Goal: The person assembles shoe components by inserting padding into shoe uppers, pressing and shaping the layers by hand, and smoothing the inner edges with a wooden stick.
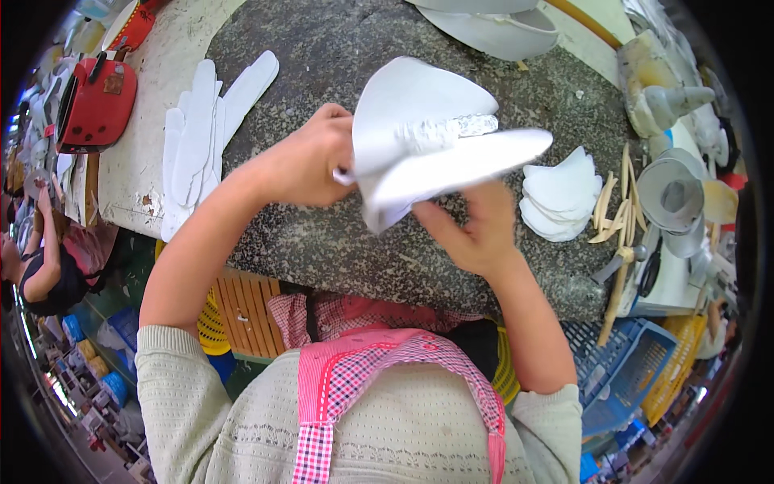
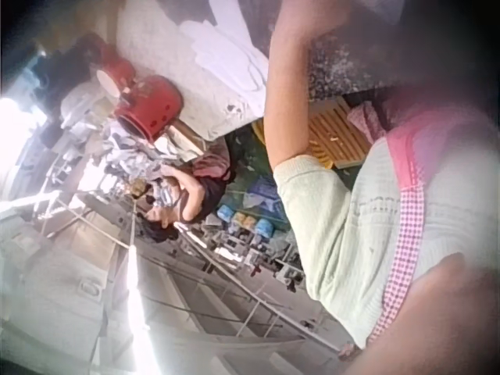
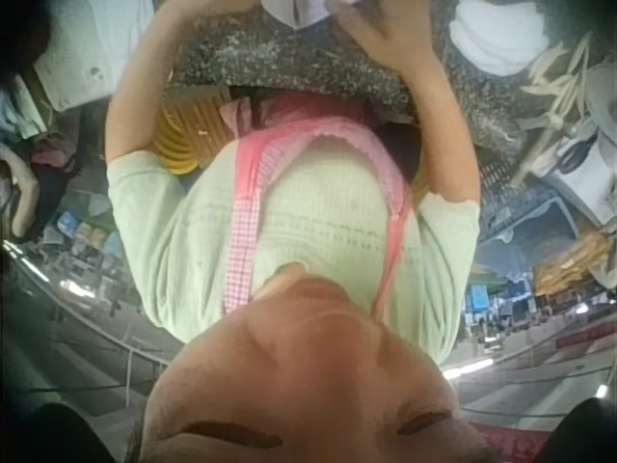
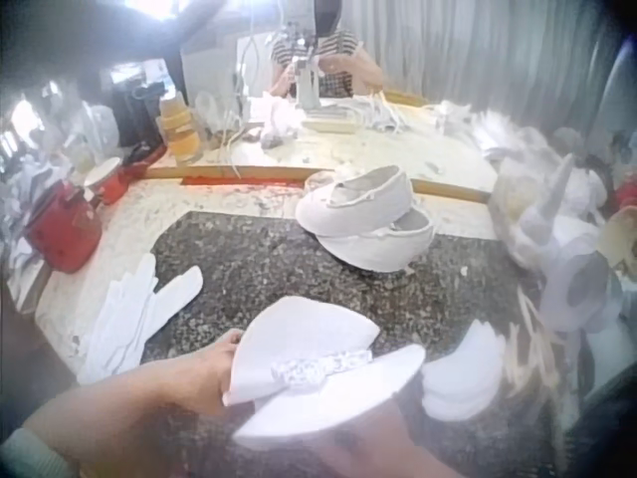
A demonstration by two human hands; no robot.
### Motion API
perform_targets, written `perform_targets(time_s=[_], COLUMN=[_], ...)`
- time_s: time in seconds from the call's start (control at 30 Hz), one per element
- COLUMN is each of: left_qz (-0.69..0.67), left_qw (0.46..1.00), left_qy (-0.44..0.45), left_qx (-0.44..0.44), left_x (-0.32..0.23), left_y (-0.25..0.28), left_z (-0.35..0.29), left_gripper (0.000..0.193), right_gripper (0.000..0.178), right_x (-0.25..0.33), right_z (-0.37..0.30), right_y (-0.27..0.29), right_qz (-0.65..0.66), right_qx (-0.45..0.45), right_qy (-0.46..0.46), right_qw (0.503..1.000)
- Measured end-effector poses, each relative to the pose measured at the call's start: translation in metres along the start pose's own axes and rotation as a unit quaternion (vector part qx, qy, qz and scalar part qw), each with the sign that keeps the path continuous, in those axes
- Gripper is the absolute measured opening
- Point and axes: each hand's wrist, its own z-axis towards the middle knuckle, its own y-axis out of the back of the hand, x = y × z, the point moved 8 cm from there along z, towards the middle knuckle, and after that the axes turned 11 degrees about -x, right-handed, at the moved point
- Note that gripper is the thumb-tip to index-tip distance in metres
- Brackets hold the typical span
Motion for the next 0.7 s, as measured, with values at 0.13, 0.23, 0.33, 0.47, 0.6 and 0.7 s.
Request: perform_targets(time_s=[0.13,0.23,0.33,0.47,0.6,0.7], left_qz=[-0.028,0.127,0.218,0.338,0.434,0.450], left_qw=[0.998,0.952,0.941,0.920,0.875,0.849], left_qy=[-0.002,-0.059,-0.184,-0.169,-0.175,-0.165], left_qx=[-0.065,-0.274,-0.180,-0.107,-0.126,-0.223], left_x=[0.013,-0.035,-0.112,-0.119,-0.111,-0.107], left_y=[0.012,0.049,0.036,0.009,-0.004,-0.006], left_z=[-0.012,-0.029,-0.058,-0.031,-0.072,-0.088], left_gripper=[0.039,0.044,0.036,0.014,0.016,0.014], right_gripper=[0.034,0.040,0.036,0.028,0.031,0.031], right_x=[-0.011,-0.005,0.002,0.007,0.025,0.032], right_z=[-0.015,-0.017,-0.024,-0.028,-0.014,-0.009], right_y=[-0.030,-0.036,-0.056,-0.071,-0.065,-0.068], right_qz=[-0.025,-0.106,-0.171,-0.284,-0.236,-0.144], right_qx=[0.147,0.177,0.253,0.332,0.274,0.211], right_qy=[-0.008,0.052,0.094,0.156,0.122,0.072], right_qw=[0.989,0.977,0.948,0.886,0.924,0.964])
